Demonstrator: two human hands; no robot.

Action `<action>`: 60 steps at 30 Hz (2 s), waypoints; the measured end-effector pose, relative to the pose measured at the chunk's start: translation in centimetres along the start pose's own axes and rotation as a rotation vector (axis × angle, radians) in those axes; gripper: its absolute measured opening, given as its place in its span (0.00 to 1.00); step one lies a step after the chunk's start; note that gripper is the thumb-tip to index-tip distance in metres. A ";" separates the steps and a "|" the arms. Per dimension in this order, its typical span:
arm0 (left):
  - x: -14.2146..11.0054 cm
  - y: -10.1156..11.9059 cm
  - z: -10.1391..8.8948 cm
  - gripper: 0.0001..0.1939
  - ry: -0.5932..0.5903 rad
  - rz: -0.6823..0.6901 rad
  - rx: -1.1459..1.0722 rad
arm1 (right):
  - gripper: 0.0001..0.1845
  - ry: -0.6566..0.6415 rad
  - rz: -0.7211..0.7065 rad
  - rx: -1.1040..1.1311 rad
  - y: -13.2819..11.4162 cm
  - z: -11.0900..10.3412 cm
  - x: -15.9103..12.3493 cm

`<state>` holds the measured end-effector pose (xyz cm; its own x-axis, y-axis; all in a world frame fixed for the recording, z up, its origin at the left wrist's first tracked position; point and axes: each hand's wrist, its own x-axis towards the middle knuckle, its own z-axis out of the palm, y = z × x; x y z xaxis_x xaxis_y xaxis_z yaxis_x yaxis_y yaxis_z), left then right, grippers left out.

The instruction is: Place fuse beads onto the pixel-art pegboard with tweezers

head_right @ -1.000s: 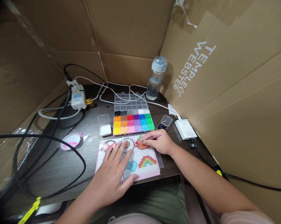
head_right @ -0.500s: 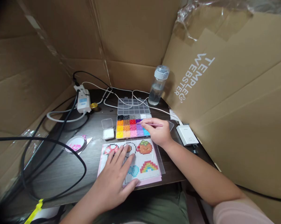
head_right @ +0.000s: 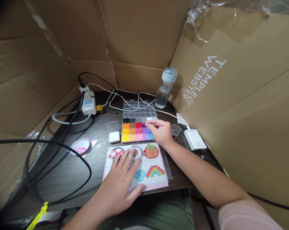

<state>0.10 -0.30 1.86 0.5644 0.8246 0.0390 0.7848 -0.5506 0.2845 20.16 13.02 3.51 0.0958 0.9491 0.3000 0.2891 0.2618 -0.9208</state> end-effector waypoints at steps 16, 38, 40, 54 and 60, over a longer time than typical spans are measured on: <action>0.2 0.0 0.3 0.35 0.027 0.012 0.027 | 0.10 -0.470 -0.011 0.102 2.5 -4.6 -4.6; 0.2 0.0 0.2 0.35 0.005 0.004 0.019 | 0.04 -0.288 0.002 -0.001 1.7 -3.6 -5.6; 0.3 0.1 0.2 0.35 0.001 0.006 0.021 | 0.04 -0.324 0.008 0.012 1.8 -3.7 -5.5; 0.4 0.1 0.1 0.36 -0.013 0.003 0.018 | 0.06 -0.385 0.025 0.024 2.1 -3.9 -5.1; 0.3 0.1 0.1 0.36 -0.025 0.000 0.016 | 0.05 -0.392 0.019 0.050 2.0 -3.9 -5.1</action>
<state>0.37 -0.11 1.83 0.5705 0.8212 0.0151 0.7886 -0.5528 0.2695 23.98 8.01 1.10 -0.2732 0.9462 0.1733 0.2429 0.2422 -0.9393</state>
